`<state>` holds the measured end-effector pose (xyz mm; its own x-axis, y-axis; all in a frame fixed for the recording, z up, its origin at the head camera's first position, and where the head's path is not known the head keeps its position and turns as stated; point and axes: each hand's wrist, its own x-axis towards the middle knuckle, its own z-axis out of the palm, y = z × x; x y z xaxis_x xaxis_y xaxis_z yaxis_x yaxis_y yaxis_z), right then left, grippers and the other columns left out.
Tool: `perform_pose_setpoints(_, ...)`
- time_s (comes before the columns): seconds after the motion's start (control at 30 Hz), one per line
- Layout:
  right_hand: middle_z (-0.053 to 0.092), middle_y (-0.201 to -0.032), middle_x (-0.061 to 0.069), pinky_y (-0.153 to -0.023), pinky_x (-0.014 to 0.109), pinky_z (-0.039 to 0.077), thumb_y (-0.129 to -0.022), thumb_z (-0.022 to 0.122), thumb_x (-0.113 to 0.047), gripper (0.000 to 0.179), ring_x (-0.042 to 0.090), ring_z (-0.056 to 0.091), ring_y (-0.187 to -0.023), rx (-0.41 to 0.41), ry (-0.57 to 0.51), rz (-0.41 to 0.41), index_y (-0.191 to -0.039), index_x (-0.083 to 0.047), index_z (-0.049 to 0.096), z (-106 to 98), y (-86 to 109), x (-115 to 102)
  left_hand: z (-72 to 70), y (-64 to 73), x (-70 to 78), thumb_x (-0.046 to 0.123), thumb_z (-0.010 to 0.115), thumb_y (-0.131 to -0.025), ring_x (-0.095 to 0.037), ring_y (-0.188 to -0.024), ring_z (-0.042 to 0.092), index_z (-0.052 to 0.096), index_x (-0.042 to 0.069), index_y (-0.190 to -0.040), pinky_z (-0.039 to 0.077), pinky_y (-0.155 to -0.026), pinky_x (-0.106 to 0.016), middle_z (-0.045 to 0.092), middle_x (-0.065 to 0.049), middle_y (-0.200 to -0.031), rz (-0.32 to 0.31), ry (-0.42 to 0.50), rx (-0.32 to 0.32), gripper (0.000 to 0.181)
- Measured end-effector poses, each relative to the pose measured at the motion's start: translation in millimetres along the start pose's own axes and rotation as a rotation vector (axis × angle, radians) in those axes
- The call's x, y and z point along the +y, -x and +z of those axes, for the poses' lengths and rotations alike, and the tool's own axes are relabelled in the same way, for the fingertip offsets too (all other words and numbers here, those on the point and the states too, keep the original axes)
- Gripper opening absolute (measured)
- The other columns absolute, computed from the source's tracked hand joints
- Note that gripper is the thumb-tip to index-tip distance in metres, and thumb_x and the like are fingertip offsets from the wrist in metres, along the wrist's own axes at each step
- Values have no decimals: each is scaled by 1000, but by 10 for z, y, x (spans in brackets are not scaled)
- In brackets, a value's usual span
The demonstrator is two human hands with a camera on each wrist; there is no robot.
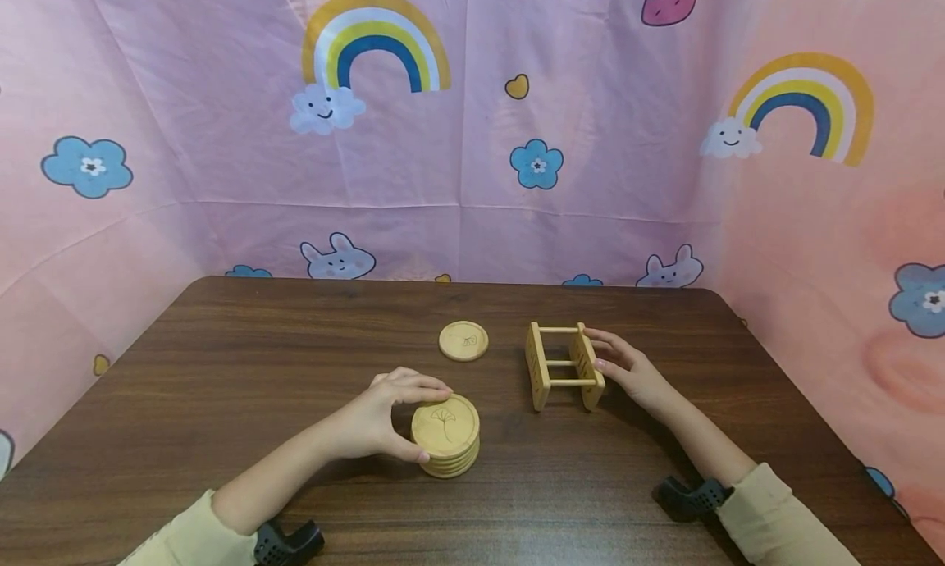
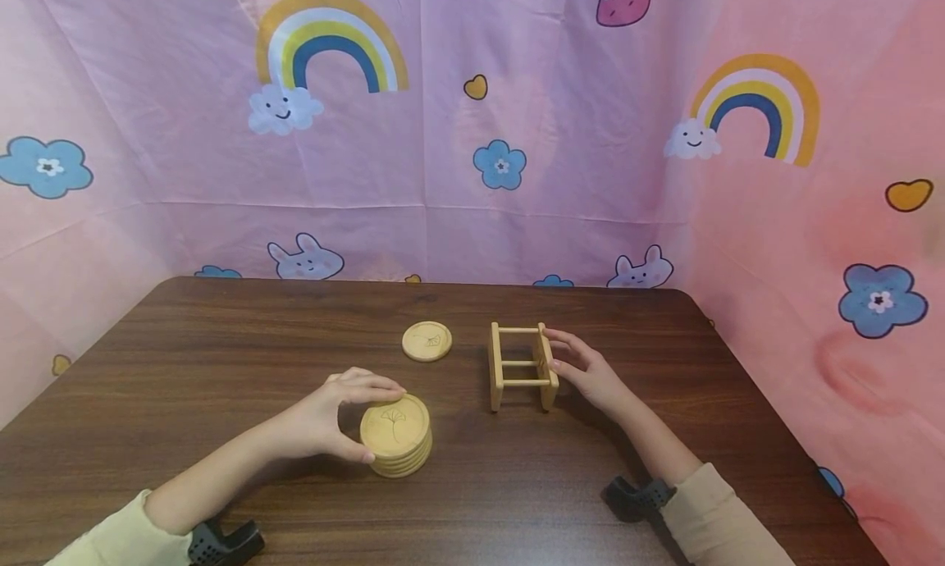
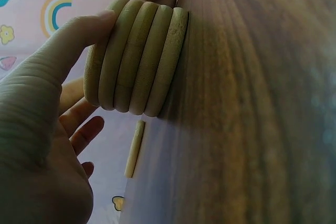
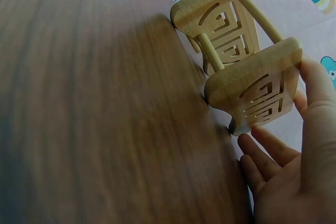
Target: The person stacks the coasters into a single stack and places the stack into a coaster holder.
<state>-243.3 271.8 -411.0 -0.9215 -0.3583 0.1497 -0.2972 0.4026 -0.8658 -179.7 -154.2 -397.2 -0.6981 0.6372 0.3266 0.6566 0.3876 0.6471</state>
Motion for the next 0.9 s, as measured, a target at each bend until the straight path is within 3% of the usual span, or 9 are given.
perform_pose_setpoints(0.13, 47, -150, 32, -110, 64, 36, -107, 55, -16, 54, 50, 43, -140, -4, -6, 6, -157, -2, 38, 5, 9, -10, -2, 4, -2, 28, 94, -66, -16, -126, 52, 70, 10, -132, 30, -103, -49, 67, 0, -134, 1, 7, -3, 73)
perform_pose_setpoints(0.3, 47, -151, 32, -110, 65, 35, -107, 55, -15, 53, 50, 43, -140, -2, -11, 0, -156, -2, 38, 8, 11, -13, -11, -1, -12, 28, 93, -71, -15, -128, 51, 68, 8, -134, 28, -103, -50, 65, -2, -136, -14, 39, -12, 70)
perform_pose_setpoints(0.43, 47, -150, 32, -110, 66, 34, -107, 55, -14, 53, 51, 42, -140, -3, -14, -4, -156, -1, 38, 0, 8, -17, -40, -22, -23, 25, 88, -79, -23, -132, 49, 66, 5, -136, 20, -111, -70, 63, -7, -140, -64, 84, -6, 64)
perform_pose_setpoints(0.53, 46, -151, 32, -111, 67, 34, -107, 55, -15, 54, 51, 42, -141, -2, -12, 3, -156, -1, 38, -1, 4, -11, -65, -38, -47, 24, 85, -84, -32, -135, 47, 64, 6, -138, 9, -107, -83, 61, -11, -142, -106, 103, 6, 60)
perform_pose_setpoints(0.6, 46, -151, 32, -111, 67, 34, -107, 55, -15, 54, 51, 42, -141, -2, -8, 5, -156, -2, 38, -2, 4, -7, -76, -49, -75, 24, 83, -86, -35, -136, 46, 64, 7, -139, 10, -107, -84, 60, -11, -143, -117, 94, 22, 58)
perform_pose_setpoints(0.8, 47, -150, 32, -109, 64, 36, -107, 55, -14, 53, 50, 43, -140, 1, -2, -4, -156, -1, 39, 4, 7, -11, -94, -98, -174, 22, 81, -89, -33, -127, 54, 66, 5, -136, 31, -106, -72, 63, -10, -139, -130, 30, 107, 53)
perform_pose_setpoints(0.9, 47, -150, 33, -109, 64, 37, -107, 55, -13, 53, 51, 44, -139, 1, -3, -8, -156, 0, 38, 4, 8, -16, -105, -128, -221, 20, 80, -91, -33, -123, 56, 65, 3, -136, 36, -104, -70, 63, -12, -138, -134, 9, 141, 50)
